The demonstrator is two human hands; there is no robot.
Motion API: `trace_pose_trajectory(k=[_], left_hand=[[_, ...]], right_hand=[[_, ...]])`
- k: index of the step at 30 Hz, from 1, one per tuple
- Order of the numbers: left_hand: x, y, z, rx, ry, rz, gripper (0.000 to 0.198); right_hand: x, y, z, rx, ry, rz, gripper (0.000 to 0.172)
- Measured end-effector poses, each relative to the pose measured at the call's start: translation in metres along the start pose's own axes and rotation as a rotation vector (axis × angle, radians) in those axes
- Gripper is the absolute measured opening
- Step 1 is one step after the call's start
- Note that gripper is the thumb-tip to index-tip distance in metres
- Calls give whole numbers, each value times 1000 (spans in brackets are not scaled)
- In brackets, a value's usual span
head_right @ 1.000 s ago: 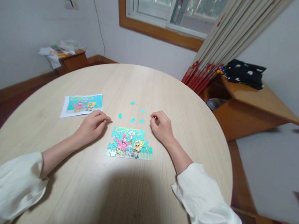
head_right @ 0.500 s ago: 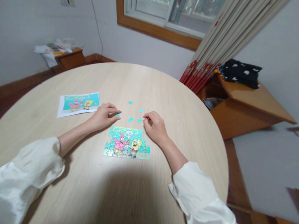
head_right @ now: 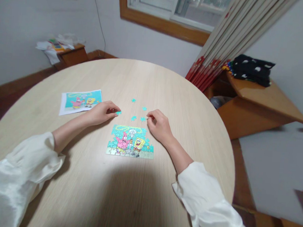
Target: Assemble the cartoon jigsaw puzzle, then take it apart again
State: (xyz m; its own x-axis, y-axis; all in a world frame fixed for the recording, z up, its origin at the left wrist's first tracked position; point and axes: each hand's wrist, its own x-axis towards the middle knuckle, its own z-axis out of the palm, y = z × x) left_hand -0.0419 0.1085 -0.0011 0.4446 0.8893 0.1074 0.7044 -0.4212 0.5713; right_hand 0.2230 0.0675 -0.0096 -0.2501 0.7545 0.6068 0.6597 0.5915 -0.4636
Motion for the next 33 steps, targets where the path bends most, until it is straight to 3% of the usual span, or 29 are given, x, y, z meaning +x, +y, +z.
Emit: trace_pose_trajectory(k=[9, 15, 17, 20, 24, 33], left_hand=[[-3, 5, -2, -10, -15, 51, 12], [-15, 20, -11, -308, -7, -88, 6], [-28, 29, -15, -511, -85, -170, 7], [-51, 43, -16, -637, -228, -258, 8], [-68, 56, -11, -643, -277, -373, 7], [-64, 52, -4, -554, -235, -440, 6]], right_hand=[[0, -1, 1, -2, -2, 5, 13], [0, 0, 1, 15, -7, 5, 12], [0, 0, 1, 16, -13, 15, 12], [0, 0, 1, 15, -21, 29, 12], [0, -1, 1, 19, -23, 34, 12], [0, 0, 1, 29, -12, 11, 13]])
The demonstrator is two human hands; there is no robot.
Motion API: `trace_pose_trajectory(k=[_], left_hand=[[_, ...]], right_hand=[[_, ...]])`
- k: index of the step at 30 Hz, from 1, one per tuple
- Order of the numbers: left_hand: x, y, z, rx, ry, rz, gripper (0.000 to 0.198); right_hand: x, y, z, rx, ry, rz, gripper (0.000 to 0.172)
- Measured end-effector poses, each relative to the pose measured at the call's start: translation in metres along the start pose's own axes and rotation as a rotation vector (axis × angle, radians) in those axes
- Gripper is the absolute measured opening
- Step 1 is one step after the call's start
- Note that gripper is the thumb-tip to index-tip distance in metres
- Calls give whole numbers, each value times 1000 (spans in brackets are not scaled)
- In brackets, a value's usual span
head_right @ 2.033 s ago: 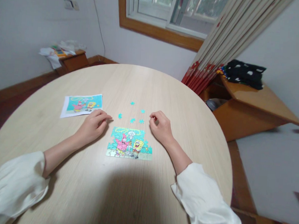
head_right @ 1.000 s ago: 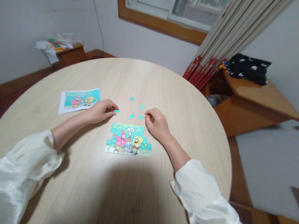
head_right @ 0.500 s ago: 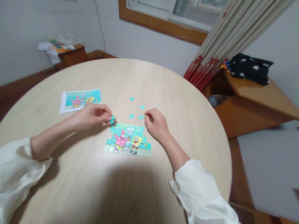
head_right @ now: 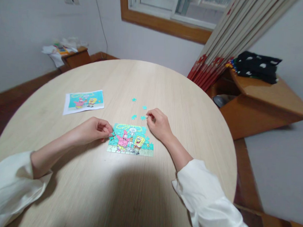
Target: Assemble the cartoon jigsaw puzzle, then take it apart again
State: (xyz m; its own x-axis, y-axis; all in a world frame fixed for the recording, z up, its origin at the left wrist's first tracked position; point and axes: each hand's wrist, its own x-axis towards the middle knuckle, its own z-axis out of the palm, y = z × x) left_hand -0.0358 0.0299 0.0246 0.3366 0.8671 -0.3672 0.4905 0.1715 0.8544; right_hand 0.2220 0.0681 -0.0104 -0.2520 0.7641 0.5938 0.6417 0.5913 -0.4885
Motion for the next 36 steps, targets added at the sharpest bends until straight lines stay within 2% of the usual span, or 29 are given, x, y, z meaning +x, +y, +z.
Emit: trace_pose_trajectory(k=[5, 18, 23, 28, 32, 34, 36], left_hand=[[2, -4, 2, 130, 73, 67, 7], [-1, -1, 9, 383, 135, 138, 10], [-3, 1, 12, 430, 142, 159, 11], [-8, 3, 4, 417, 122, 193, 14], [-24, 2, 1, 506, 140, 366, 25], [-33, -3, 7, 633, 149, 475, 35], [-39, -13, 18, 790, 115, 518, 48]], right_hand=[[0, 1, 0, -6, 2, 1, 13], [-1, 0, 1, 10, -2, 24, 13], [0, 0, 1, 10, 2, 18, 13], [-1, 1, 1, 20, -7, 32, 12], [-1, 1, 0, 18, -7, 32, 12], [-1, 1, 0, 16, -12, 28, 13], [-2, 1, -1, 14, -22, 26, 15]])
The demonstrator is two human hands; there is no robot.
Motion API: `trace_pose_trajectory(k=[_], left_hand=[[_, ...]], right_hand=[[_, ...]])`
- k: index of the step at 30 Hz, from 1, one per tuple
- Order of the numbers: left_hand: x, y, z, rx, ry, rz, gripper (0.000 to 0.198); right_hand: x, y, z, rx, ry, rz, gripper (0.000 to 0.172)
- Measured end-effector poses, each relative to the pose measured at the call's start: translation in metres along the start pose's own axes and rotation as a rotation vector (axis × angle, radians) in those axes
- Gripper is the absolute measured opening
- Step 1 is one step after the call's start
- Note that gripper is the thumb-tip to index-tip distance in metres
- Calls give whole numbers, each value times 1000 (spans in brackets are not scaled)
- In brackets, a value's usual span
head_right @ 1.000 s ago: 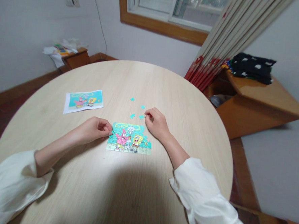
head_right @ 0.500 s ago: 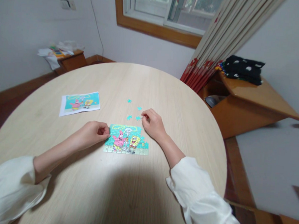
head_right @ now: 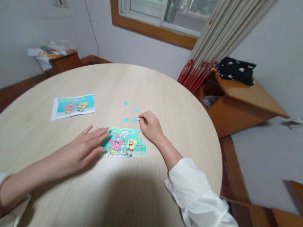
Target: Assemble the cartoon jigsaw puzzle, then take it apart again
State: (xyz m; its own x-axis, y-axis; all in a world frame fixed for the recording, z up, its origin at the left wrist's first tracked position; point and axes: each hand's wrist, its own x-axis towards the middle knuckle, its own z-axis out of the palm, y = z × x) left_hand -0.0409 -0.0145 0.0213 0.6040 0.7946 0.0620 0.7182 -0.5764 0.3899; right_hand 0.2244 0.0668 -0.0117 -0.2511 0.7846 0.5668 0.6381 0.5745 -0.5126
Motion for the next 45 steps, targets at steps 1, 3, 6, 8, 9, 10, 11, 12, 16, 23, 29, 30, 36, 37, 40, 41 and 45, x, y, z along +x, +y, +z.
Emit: trace_pose_trajectory(k=[1, 3, 6, 8, 9, 10, 11, 12, 16, 23, 29, 30, 36, 37, 40, 41, 45], left_hand=[[-4, 2, 7, 56, -38, 24, 55], [-10, 3, 21, 141, -81, 46, 65], [-13, 2, 32, 206, -92, 58, 67], [-12, 2, 32, 222, -81, 63, 67], [-11, 3, 32, 228, -67, 62, 68], [-10, 3, 31, 234, -49, 60, 68], [-8, 4, 31, 239, -29, 61, 69], [-7, 6, 31, 244, -11, 64, 69], [-2, 8, 35, 268, 5, 86, 70], [-1, 8, 36, 354, -50, 92, 69], [-2, 8, 34, 352, 6, 94, 67], [-2, 8, 33, 346, 20, 90, 66], [-2, 9, 29, 293, 95, 60, 61], [-2, 9, 29, 282, 108, 60, 61], [-2, 10, 31, 260, 128, 83, 56], [-2, 11, 32, 258, 127, 99, 55], [-2, 14, 34, 259, 85, 163, 53]], right_hand=[[-1, 0, 0, 0, -5, 0, 15], [-2, 2, -1, 1, -13, 2, 17], [-2, 4, 0, 2, -28, 10, 21], [-2, 6, 1, 8, -45, 19, 22], [-2, 6, 1, 11, -54, 22, 21], [-2, 6, 2, 11, -63, 24, 21], [-1, 6, 3, 6, -73, 25, 20], [-1, 7, 3, -2, -82, 24, 19], [0, 8, 6, -54, -161, 17, 19], [2, 7, 4, -60, -249, 52, 14], [3, 6, 3, -33, -267, 67, 6], [3, 6, 2, -35, -267, 67, 6], [-1, -5, -4, 24, -208, 138, 3], [-3, -8, -5, 71, -183, 168, 1], [-12, -17, -10, 263, -135, 283, 8], [-16, -19, -12, 322, -143, 319, 11], [-28, -27, -20, 441, -232, 418, 15]])
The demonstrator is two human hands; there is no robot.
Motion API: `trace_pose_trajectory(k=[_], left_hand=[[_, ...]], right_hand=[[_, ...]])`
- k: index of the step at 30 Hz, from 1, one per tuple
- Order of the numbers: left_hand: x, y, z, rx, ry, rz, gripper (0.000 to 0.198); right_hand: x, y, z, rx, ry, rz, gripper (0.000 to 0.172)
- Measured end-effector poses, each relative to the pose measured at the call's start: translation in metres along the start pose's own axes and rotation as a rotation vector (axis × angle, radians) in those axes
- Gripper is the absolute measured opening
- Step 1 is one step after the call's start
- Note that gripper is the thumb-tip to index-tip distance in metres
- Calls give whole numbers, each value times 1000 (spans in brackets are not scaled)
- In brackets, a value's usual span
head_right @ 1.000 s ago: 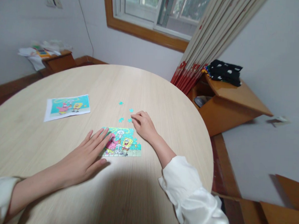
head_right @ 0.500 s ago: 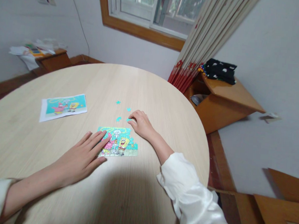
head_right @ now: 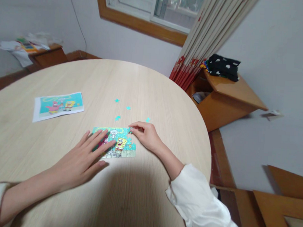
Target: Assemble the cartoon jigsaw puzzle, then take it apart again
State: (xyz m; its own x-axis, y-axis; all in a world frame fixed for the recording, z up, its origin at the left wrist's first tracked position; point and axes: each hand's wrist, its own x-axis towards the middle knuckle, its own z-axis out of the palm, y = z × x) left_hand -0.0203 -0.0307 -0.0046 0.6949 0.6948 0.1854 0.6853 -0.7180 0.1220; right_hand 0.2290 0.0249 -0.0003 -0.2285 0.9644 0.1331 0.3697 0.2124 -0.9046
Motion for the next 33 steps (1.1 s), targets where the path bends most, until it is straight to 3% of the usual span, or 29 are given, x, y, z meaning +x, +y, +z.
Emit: trace_pose_trajectory(k=[5, 11, 27, 33], left_hand=[[0, 1, 1, -13, -76, 27, 52], [0, 0, 2, -10, -86, 21, 52], [-2, 0, 5, -2, -49, 26, 52], [-1, 1, 3, 19, -53, 33, 52]], right_hand=[[-3, -4, -4, 10, -65, 78, 10], [-2, -6, -4, 55, -139, 145, 13], [-4, -6, -1, -65, -120, 56, 9], [-3, -11, 0, -235, -96, -14, 8]])
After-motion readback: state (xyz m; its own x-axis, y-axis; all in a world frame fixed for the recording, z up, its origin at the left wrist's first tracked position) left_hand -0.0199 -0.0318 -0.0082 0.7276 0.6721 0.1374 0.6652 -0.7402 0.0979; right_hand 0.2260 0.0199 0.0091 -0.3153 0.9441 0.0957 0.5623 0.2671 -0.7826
